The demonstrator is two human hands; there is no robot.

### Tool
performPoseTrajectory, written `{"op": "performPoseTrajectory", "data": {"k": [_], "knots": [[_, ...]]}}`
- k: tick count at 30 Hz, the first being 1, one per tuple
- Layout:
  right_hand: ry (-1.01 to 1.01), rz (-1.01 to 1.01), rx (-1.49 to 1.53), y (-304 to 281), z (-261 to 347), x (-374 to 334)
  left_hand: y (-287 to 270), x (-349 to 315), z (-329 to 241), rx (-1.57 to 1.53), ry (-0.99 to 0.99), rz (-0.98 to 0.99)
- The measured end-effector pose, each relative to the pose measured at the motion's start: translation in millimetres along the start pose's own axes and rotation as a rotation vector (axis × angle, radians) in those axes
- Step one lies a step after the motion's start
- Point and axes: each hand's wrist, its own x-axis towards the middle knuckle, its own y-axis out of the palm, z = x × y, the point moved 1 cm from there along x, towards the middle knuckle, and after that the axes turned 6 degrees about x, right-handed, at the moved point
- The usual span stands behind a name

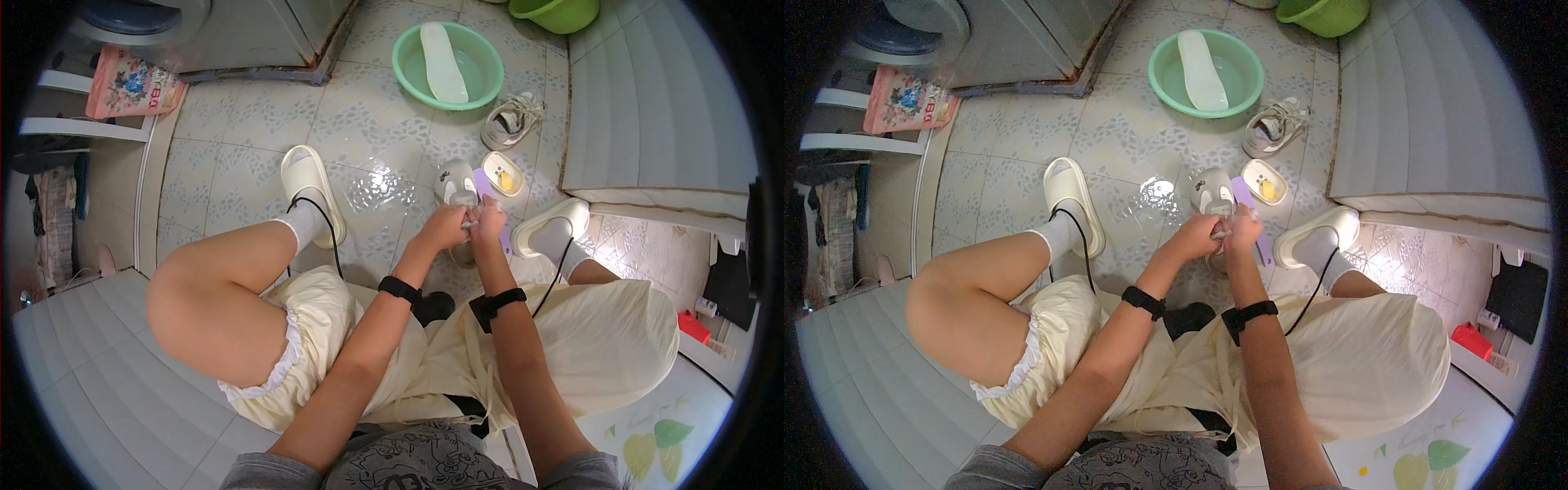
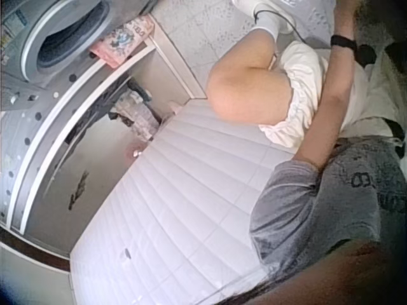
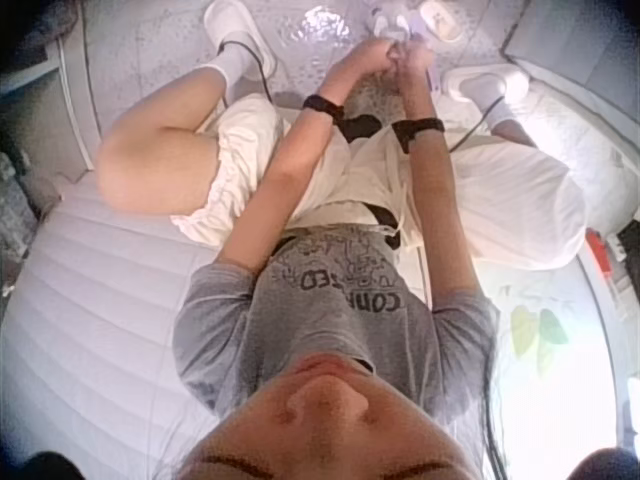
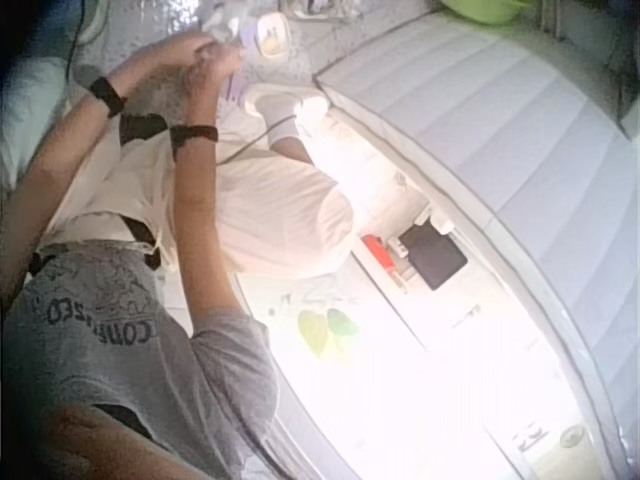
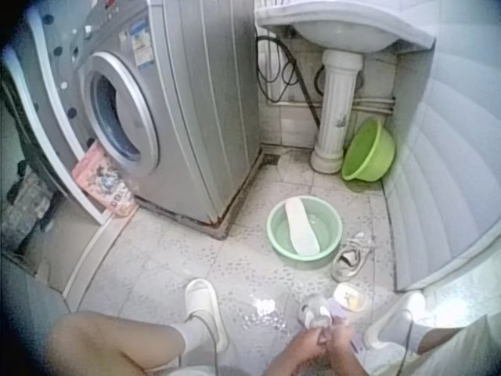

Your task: Cleaning a pair of white shoes using a brush and soap in a basin.

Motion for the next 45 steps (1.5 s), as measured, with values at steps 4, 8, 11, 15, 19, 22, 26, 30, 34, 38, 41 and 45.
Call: {"op": "performPoseTrajectory", "data": {"k": [4,8,11,15,19,22,26,30,34,38,41,45], "knots": [[-0.022,-0.076,0.016,-14,3,6,-6,2,-11,-0.226,-0.192,0.093],[0.149,0.114,0.138,-17,-3,11,-6,3,-4,-0.270,-0.275,0.164],[0.211,0.229,0.257,-16,-6,8,3,0,6,-0.198,-0.261,0.132],[0.256,0.221,0.224,-6,2,0,12,-4,5,-0.128,-0.238,0.090],[0.272,0.238,0.139,-1,5,1,16,-6,9,0.013,-0.164,-0.004],[0.275,0.301,0.066,-7,8,1,18,-5,16,-0.069,-0.217,-0.040],[0.277,0.431,0.079,-17,3,12,14,-1,25,-0.079,-0.138,-0.145],[0.239,0.377,0.132,-28,3,14,9,-1,12,-0.261,-0.299,0.049],[0.215,0.282,0.071,-31,-1,17,-1,-8,18,-0.587,-0.407,0.276],[0.120,0.293,0.054,-43,-12,30,-4,-9,26,-0.651,-0.366,0.364],[0.086,0.033,-0.019,-45,-10,28,-9,-10,30,-0.515,-0.321,0.349],[0.108,0.041,0.016,-39,-6,21,-12,-13,29,-0.606,-0.388,0.417]]}}
